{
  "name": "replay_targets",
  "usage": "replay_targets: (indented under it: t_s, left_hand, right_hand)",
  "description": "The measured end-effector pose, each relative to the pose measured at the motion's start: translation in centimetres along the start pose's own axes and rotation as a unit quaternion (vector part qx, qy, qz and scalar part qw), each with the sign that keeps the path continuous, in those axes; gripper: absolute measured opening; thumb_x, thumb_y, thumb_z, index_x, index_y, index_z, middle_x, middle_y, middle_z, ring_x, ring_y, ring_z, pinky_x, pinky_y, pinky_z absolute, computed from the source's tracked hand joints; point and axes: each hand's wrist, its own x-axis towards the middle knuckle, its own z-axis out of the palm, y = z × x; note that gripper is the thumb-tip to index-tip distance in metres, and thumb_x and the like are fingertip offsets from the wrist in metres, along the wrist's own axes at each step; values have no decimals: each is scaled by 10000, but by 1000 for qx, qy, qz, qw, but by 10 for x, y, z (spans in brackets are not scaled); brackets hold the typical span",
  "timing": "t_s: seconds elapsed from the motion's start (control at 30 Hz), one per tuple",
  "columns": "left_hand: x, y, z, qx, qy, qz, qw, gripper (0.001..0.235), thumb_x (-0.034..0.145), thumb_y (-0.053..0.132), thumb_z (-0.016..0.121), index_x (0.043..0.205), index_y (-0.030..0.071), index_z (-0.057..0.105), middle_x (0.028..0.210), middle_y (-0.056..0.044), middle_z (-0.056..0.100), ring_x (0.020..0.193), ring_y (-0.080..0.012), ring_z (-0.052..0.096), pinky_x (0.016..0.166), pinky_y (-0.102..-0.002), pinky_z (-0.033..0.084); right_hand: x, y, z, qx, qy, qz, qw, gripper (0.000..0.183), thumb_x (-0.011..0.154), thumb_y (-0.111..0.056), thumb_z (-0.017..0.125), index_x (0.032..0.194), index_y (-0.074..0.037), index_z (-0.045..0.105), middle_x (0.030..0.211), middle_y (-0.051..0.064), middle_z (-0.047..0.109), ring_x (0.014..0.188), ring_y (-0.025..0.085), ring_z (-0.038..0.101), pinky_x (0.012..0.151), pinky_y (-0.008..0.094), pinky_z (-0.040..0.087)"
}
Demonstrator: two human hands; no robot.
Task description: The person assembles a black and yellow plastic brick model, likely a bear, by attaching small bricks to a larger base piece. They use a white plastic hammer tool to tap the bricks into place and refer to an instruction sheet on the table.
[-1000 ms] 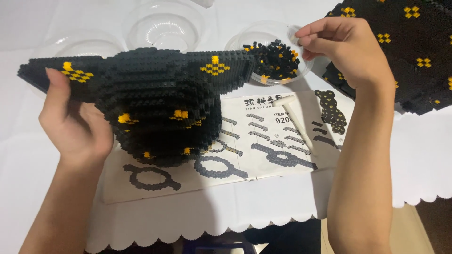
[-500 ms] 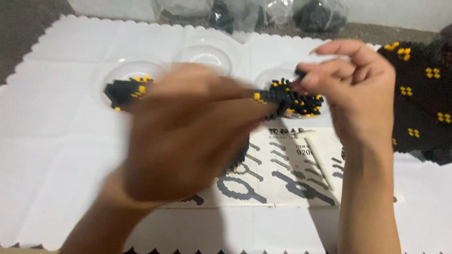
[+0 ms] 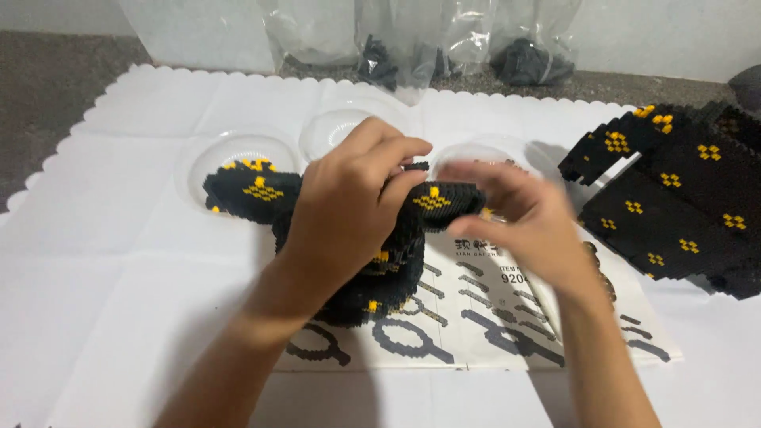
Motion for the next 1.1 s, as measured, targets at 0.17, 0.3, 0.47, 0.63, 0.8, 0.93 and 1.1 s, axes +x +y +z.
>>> replay_targets:
  t_s: [0.17,0.3,0.47,0.63,0.8,0.93,1.1]
  left_hand:
    - [-16,16,-3,13,16,24,1000,157,932,121,559,1072,89,622,957,-37,572,712,-202,621,592,-337,496]
    - [-28,41,-16,22,85,87,992,99,974,60,535,1025,39,618,893,-47,557,756,-193,607,665,-267,450]
    - [-46,55,-19,41,115,77,989,118,944,32,574,1021,35,664,929,-70,594,752,-172,638,677,-257,496]
    - [-52,63,-26,20,82,89,992,210,945,-21,450,1065,-7,621,983,-127,576,867,-270,640,797,-324,522]
    - [-55,72,-28,61,58,63,994,332,838,-126,499,1079,64,627,958,-55,575,803,-207,604,727,-287,496]
    - [-58,72,-30,23,31,61,997,354,813,-129,506,1100,46,618,964,-81,573,858,-248,612,759,-326,506]
    - [-58,77,-30,20,44,59,997,238,874,-63,557,1042,82,646,924,-47,586,794,-219,615,699,-309,501]
  right_hand:
    - [-21,60,13,-26,79,-52,995,227,706,-109,798,881,-37,674,791,-15,624,694,60,480,615,195,408]
    - [-31,56,17,-32,83,-142,986,280,694,-57,791,944,0,678,880,97,713,723,101,615,695,209,517]
    - [-34,50,20,-47,76,-170,981,259,692,-48,781,923,12,682,904,111,721,822,136,682,775,225,556]
    - [-36,50,28,17,71,-141,987,242,697,-12,748,928,8,676,990,166,709,941,228,701,878,300,575]
    - [-46,57,31,68,76,-126,987,257,649,27,729,897,-14,677,1007,182,701,999,282,691,940,380,562]
    - [-50,62,34,90,80,-141,983,294,627,43,742,902,-33,672,1024,184,694,994,281,692,928,380,572]
    - [-53,65,35,130,64,-161,976,244,637,19,705,874,-27,666,946,163,699,951,306,688,895,419,572]
